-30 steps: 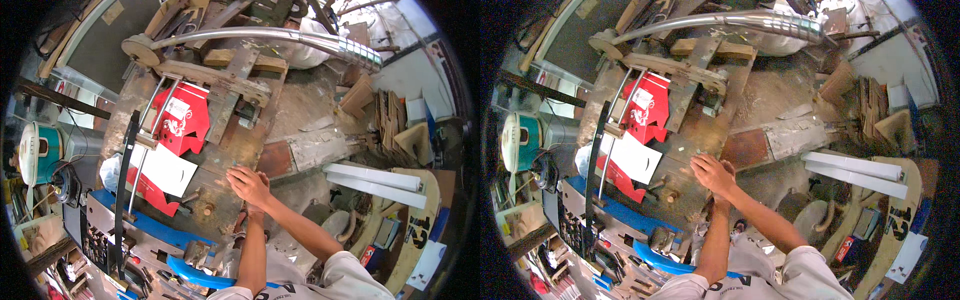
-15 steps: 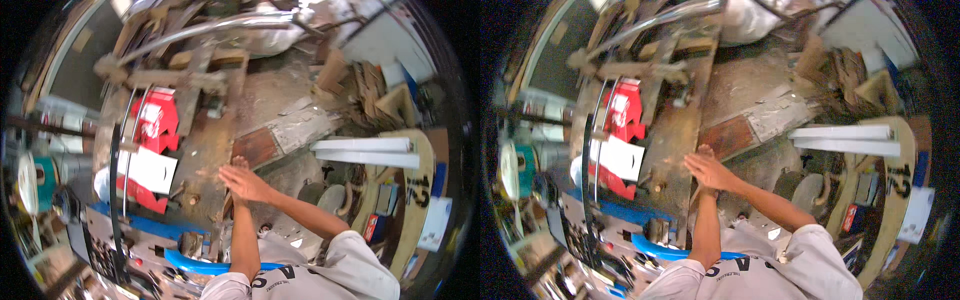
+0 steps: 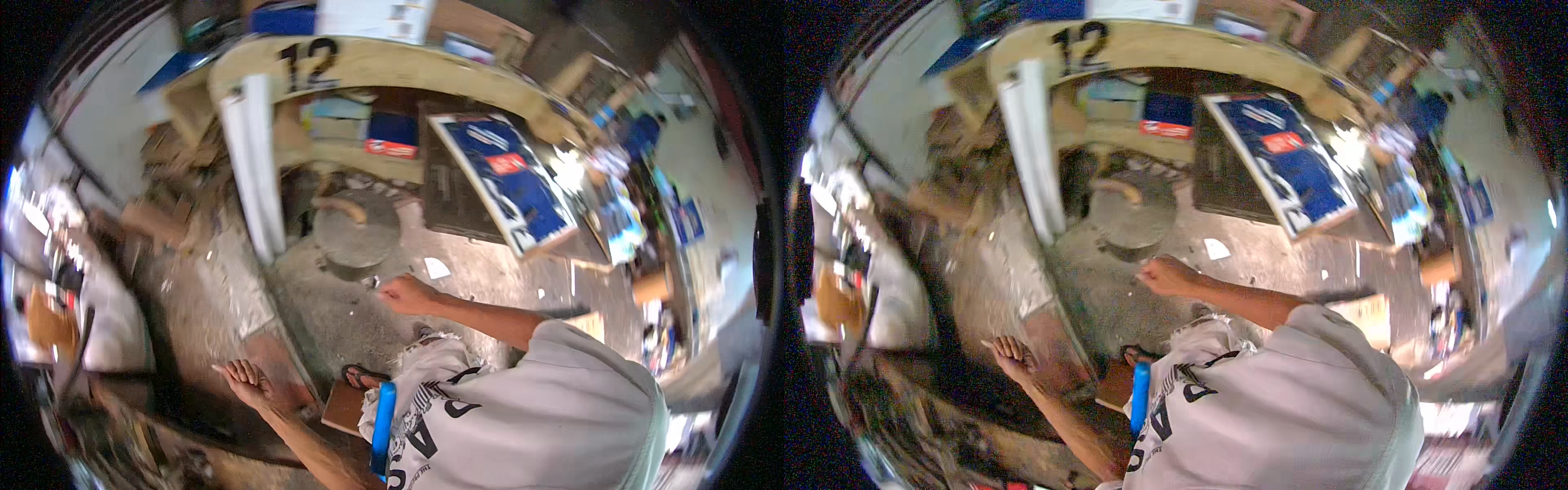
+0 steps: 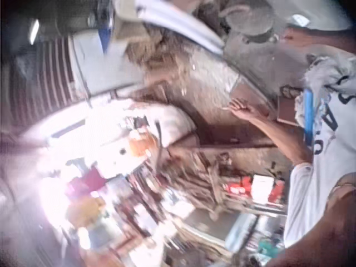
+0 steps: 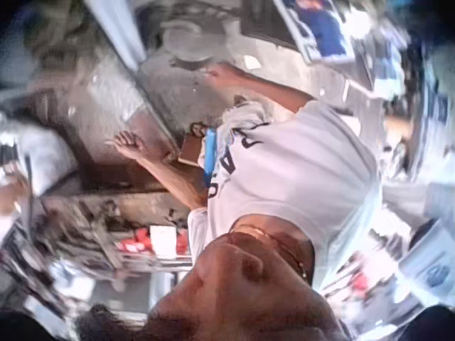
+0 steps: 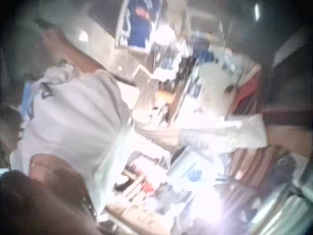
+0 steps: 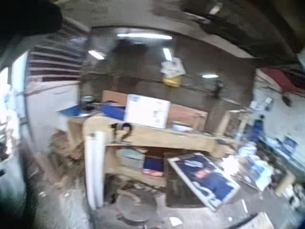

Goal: The person inserts metal blades and rubber strips into grooves on a die board and taps them in using a hammer, then cuts and folds printed cardboard packaging at a manual die-cutting machine.

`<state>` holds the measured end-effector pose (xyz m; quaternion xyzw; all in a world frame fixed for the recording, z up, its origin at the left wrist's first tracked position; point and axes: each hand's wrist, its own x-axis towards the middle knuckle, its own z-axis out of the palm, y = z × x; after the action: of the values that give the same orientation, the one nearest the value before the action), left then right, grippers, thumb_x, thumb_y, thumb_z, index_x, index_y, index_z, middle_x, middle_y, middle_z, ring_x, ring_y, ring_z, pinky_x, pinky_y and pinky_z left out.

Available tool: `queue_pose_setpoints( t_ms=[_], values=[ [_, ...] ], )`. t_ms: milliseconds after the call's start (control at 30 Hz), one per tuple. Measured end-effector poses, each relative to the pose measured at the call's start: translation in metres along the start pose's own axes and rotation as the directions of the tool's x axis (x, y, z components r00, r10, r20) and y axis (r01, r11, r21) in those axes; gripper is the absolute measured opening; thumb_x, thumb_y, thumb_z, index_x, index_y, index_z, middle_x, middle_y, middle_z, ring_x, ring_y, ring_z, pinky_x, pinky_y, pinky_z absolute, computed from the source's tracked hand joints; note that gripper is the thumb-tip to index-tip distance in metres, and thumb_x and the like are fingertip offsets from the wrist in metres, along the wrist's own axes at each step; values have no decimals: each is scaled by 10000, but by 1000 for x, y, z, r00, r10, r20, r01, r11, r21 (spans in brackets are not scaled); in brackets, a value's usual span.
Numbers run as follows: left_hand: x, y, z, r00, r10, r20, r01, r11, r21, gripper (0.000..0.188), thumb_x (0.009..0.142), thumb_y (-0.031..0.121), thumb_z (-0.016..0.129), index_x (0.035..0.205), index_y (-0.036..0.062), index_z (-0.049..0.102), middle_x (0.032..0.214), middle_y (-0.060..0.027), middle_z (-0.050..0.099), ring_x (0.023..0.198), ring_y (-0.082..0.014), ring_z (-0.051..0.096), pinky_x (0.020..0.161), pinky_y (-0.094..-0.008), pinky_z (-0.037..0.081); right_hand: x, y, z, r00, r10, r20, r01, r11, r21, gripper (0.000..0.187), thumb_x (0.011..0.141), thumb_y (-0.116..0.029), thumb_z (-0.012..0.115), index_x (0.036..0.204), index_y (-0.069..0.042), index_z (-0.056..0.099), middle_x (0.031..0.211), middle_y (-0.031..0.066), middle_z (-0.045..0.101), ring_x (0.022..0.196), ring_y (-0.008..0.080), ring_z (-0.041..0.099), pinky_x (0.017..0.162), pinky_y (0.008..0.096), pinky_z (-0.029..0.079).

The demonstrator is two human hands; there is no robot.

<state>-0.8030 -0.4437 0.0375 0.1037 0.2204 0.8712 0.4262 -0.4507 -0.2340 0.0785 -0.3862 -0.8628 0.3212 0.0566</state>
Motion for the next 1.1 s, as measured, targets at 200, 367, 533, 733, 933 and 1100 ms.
queue_pose_setpoints(
  t_ms=[200, 367, 533, 733, 933, 1100],
  values=[
    [56, -218, 201, 908, -403, -111, 387, 711, 587, 417, 1059, 297, 523, 696, 125, 410, 582, 64, 307, 515, -86, 321, 455, -257, 297, -209, 170, 3, 896, 238, -374, -231, 971, 65, 268, 945, -227, 596, 812, 5, 578, 712, 231, 598, 653, 430, 614, 598, 495, 476],
    [64, -456, 276, 807, -518, 283, -96, 357, 929, 460, 1028, 356, 554, 730, 6, 563, 660, -64, 538, 624, -174, 529, 555, -357, 447, -344, 240, 13, 802, 584, -124, -575, 812, 102, 255, 914, -295, 628, 877, -47, 674, 795, 211, 664, 720, 392, 668, 644, 464, 516],
    [-7, -685, 383, 515, -493, 701, -793, 36, 609, 610, 1037, 458, 439, 778, -43, 672, 698, -289, 622, 724, -448, 660, 653, -524, 488, -417, 321, -9, 621, 780, -83, -647, 569, 508, 266, 898, -288, 654, 1009, -61, 736, 832, 182, 714, 717, 177, 639, 706, 382, 530],
    [-53, -812, 432, 413, -707, 574, -695, 162, 700, 321, 895, 337, 718, 835, 33, 637, 805, -200, 672, 735, -386, 659, 633, -476, 497, -478, 388, -114, 460, 878, -134, -665, 440, 603, 227, 888, -213, 683, 994, -21, 744, 833, 160, 732, 740, 207, 705, 680, 362, 547],
    [-72, -761, 444, 483, -628, 610, -697, 146, 702, 618, 809, 208, 811, 1346, 62, 542, 1254, -204, 591, 1047, -307, 665, 797, -377, 561, -393, 446, -275, 620, 646, -446, -394, 748, 534, 160, 924, -132, 636, 1002, -1, 682, 916, 194, 663, 824, 361, 654, 734, 430, 535],
    [-58, -728, 405, 674, -592, 442, -479, 105, 871, 590, 877, 110, 727, 1404, 26, 476, 1391, -221, 517, 1179, -284, 627, 875, -398, 568, -243, 505, -306, 671, 372, -642, -162, 918, 363, 264, 897, -111, 688, 1138, -8, 659, 1030, 164, 609, 1015, 349, 572, 888, 411, 499]
  ],
)
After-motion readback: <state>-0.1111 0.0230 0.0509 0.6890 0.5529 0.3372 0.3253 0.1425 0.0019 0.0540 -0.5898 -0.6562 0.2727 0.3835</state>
